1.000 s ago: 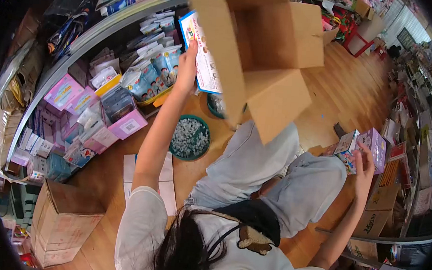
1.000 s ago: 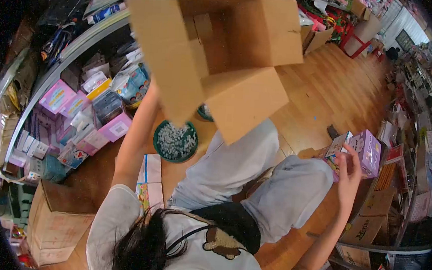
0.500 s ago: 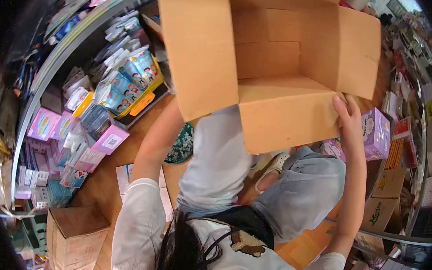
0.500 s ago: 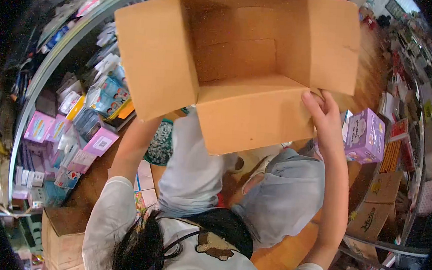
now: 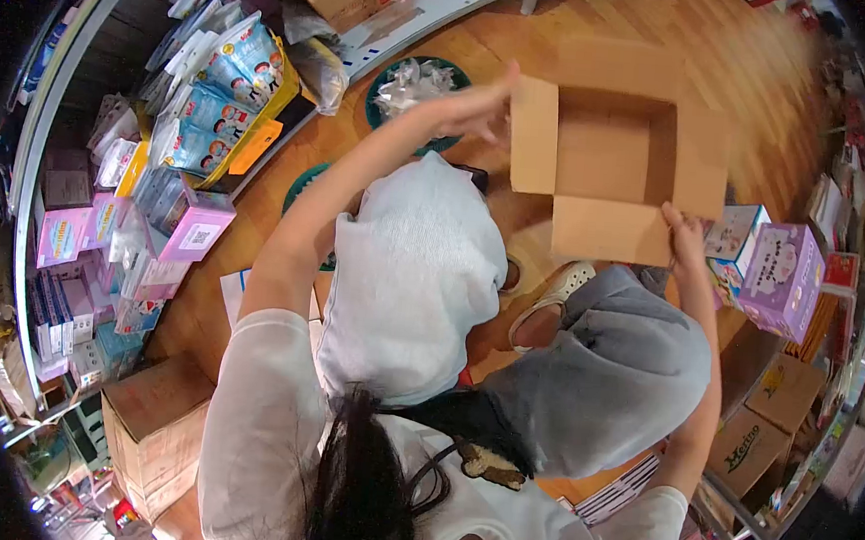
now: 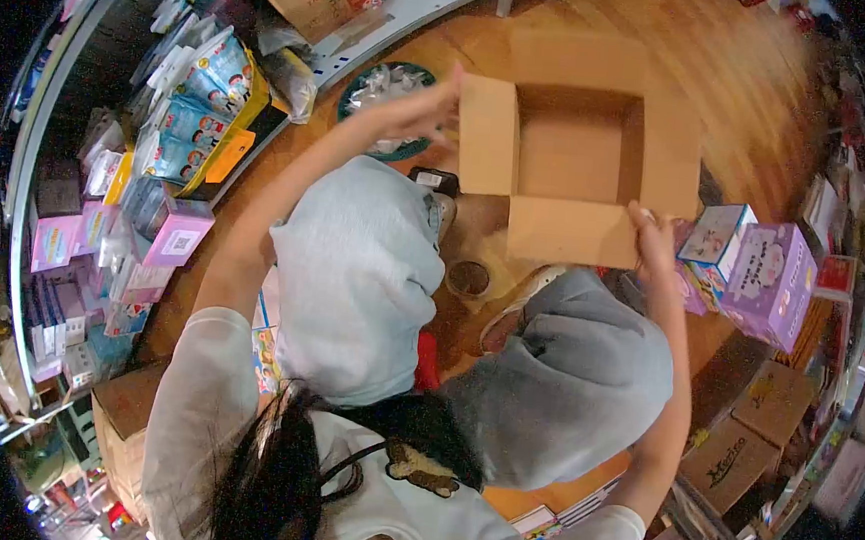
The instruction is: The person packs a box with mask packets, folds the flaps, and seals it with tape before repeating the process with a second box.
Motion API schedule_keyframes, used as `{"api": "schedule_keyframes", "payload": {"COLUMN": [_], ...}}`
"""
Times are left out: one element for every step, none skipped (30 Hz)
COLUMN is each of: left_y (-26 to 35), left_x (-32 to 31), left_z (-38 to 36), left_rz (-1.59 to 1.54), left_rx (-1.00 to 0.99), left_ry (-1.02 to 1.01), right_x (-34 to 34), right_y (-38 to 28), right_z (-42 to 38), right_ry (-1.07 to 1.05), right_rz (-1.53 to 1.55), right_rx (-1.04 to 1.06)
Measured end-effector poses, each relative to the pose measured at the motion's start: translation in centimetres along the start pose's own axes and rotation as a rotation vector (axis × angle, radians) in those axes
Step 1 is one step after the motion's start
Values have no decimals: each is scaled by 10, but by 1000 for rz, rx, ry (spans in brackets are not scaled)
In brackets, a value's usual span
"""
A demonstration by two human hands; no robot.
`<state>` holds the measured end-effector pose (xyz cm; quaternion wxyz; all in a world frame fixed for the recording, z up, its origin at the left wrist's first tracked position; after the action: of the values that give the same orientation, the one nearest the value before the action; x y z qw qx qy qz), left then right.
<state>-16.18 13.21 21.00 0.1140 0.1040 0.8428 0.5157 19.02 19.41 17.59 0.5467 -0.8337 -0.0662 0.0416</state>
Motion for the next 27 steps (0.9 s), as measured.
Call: {"api": "schedule_keyframes", "payload": {"left_y": [-19,-47,-69,-81,-93,-103,-115,-131,-137,-140,-145,-154,-165,-174,-184,-185,-191,-188,-170,-143,-109,-94,-79,-61,-53,-17,-24], "left_x": [-3,-4,-6,-6,-11,-12,-11,-11,-10,-5,1,8,17,21,26,30,28,27,26,42,53,73,98,133,172,186,232], "left_z": [7,27,44,44,40,37,42,47,47,48,48,53,59,64,71,69,69,63,49,25,-13,-40,-73,-115,-164,-210,-259], "left_rz": [102,139,177,132,88,44,-7,-58,-108,-47,-27,-4,19,6,-5,-16,69,154,239,391,542,622,701,750,849,1108,1151], "left_rx": [44,-21,-86,-11,63,135,129,122,114,106,104,100,93,69,45,20,79,134,186,135,87,-76,-244,-315,-183,-240,65], "left_ry": [-35,-75,-118,-86,-53,-20,3,28,55,105,167,224,285,312,339,367,280,194,110,271,425,476,529,702,929,995,1263], "right_x": [0,-2,-5,9,7,4,2,3,4,6,11,11,7,-1,-9,-21,-29,-20,-4,11,21,29,38,44,53,61,68], "right_y": [26,42,59,106,118,126,134,143,149,155,161,171,173,174,168,160,153,155,154,158,133,107,87,75,62,52,46], "right_z": [4,1,0,19,19,14,12,12,17,19,19,14,7,1,-8,-20,-31,-34,-32,-34,-45,-59,-70,-82,-96,-110,-124], "right_ry": [4,25,49,-14,-23,-32,-42,-25,-36,-45,-49,-120,-194,-274,-298,-323,-348,-348,-347,-342,-313,-284,-256,-238,-211,-185,-155], "right_rz": [4,12,21,92,110,127,143,52,-30,-110,-189,-128,-68,-9,4,17,28,-46,-122,-192,-301,-408,-481,-483,-489,-483,-456], "right_rx": [-78,-94,-111,-181,-177,-171,-164,-207,-217,-228,-240,-298,-352,-403,-401,-398,-393,-402,-407,-413,-325,-237,-170,-145,-109,-80,-55]}}
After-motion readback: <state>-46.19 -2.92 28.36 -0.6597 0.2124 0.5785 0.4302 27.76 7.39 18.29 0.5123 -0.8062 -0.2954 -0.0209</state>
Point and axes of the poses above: each hand's wrist, its own z-axis towards the middle knuckle, its own x-axis out of the back of the hand, y = z × x, the point moved 9 cm from there along z, towards the middle knuckle, and after that the axes turned 5 degrees about z, right-handed, at the moved point
